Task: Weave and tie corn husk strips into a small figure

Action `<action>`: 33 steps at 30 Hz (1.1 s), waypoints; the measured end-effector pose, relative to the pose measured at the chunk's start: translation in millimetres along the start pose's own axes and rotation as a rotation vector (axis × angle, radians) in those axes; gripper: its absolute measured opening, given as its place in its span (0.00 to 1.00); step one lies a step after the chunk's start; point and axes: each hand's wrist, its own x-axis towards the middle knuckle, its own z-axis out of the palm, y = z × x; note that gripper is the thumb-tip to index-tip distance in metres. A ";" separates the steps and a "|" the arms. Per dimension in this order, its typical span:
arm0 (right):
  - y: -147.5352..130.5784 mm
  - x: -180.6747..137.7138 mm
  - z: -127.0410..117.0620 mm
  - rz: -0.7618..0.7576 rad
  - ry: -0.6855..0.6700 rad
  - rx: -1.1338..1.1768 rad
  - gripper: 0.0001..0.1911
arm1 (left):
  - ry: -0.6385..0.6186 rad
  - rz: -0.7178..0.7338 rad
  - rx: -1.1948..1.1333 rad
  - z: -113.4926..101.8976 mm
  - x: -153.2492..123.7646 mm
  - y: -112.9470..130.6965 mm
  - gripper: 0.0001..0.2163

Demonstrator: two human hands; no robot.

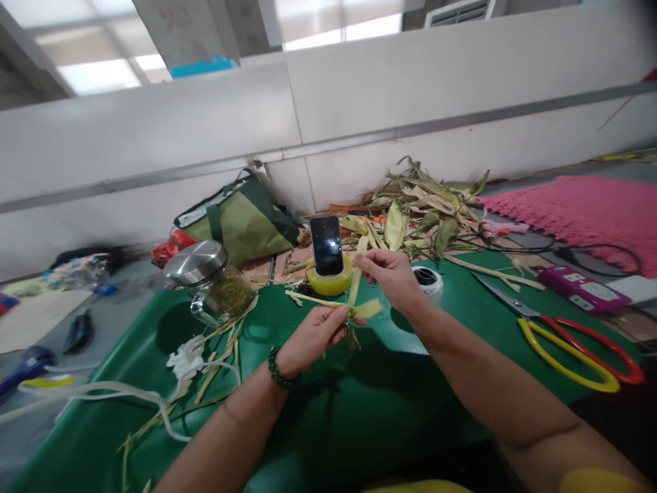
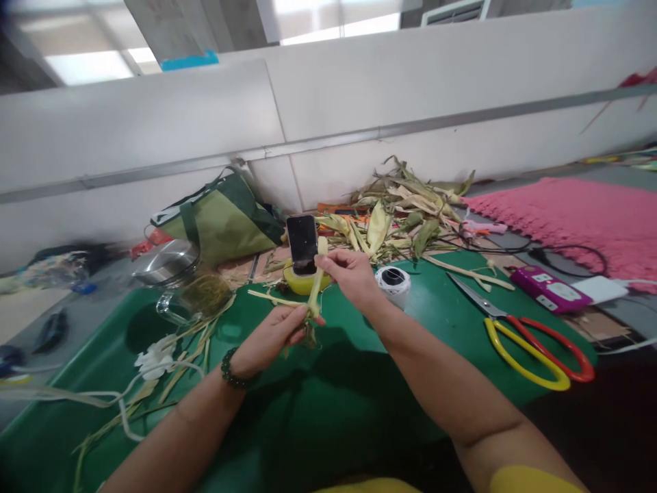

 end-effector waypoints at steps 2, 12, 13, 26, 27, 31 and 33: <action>-4.6 -1.7 -1.1 -0.014 -0.117 -0.053 0.21 | 0.028 0.003 -0.013 -1.4 1.4 -1.3 0.26; -6.7 -21.2 9.5 -0.014 -0.466 -0.338 0.12 | 0.247 0.122 -0.269 0.1 8.3 -8.1 0.17; -5.8 -19.6 9.5 -0.011 -0.457 -0.288 0.12 | 0.241 0.109 -0.324 -0.6 8.1 -8.3 0.19; -1.2 1.0 -3.7 0.318 -0.451 0.067 0.13 | 0.203 0.033 -0.145 -11.9 -1.1 2.7 0.16; -0.8 2.4 -5.2 0.337 -0.442 0.086 0.14 | 0.192 0.029 -0.144 -13.7 -2.5 3.8 0.16; 2.2 4.7 -5.8 0.382 -0.367 0.147 0.15 | 0.143 0.039 -0.151 -18.5 -6.0 5.5 0.17; 4.4 3.0 -2.5 0.354 -0.345 0.147 0.15 | 0.117 0.054 -0.114 -17.4 -5.7 4.6 0.20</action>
